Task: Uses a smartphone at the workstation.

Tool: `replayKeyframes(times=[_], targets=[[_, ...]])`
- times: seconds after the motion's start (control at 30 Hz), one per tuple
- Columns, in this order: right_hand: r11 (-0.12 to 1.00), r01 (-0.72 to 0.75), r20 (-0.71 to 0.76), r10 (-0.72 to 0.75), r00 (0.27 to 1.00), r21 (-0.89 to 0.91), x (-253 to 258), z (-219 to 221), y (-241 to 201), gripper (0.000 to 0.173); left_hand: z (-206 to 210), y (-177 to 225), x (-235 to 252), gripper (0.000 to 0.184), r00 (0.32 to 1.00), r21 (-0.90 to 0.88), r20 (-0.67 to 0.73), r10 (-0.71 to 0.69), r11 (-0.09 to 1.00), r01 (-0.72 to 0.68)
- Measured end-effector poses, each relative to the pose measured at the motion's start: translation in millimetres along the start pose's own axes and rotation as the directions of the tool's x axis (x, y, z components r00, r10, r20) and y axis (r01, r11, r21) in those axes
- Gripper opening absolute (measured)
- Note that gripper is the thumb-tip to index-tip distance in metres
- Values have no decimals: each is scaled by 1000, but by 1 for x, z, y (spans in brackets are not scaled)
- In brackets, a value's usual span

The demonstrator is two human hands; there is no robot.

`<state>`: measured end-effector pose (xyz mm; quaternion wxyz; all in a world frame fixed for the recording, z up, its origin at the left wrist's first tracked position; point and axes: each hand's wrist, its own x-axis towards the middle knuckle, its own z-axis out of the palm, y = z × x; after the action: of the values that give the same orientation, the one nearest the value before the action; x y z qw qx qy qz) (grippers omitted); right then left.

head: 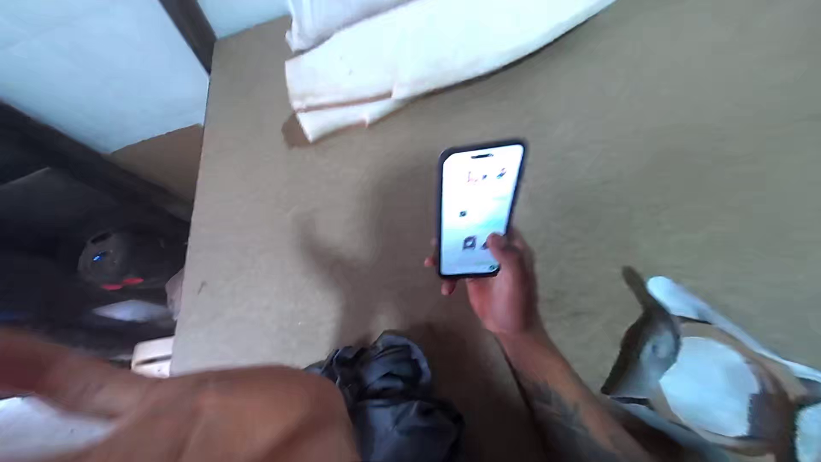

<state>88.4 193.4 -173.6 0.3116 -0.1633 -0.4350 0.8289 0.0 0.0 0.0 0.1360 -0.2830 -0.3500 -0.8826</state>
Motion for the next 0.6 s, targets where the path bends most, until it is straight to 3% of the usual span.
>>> replayKeyframes(times=[0.03, 0.07, 0.1, 0.17, 0.27, 0.43, 0.6], targets=[[1000, 1, 2, -1, 1000, 6, 1, -3, -1, 48, -28, -20, 4, 49, 967, 253, 244, 72, 958, -135], [1000, -6, 5, 6, 1000, 18, 1, -3, 1, 52, -37, -43, 7, 66, 931, 415, 339, 135, 867, -277], [999, -6, 20, 6, 1000, 32, 1, -3, 2, 54, -35, -68, 4, 79, 922, 510, 363, 133, 800, -316], [1000, 13, 51, -13, 999, 11, 1, -4, 3, 52, -34, -115, -19, 70, 939, 523, 339, -57, 841, -137], [1000, 2, 46, -1, 999, -11, -1, -5, 2, 52, -45, -153, -48, 46, 881, 456, 312, -357, 869, 191], [1000, 6, 59, -8, 998, 20, 0, -3, 4, 51, -47, -156, -52, 26, 838, 610, 276, -471, 759, 226], [1000, -11, 92, 10, 996, 10, 0, -3, 5, 50, -48, -159, -60, 21, 798, 526, 244, -551, 767, 368]])
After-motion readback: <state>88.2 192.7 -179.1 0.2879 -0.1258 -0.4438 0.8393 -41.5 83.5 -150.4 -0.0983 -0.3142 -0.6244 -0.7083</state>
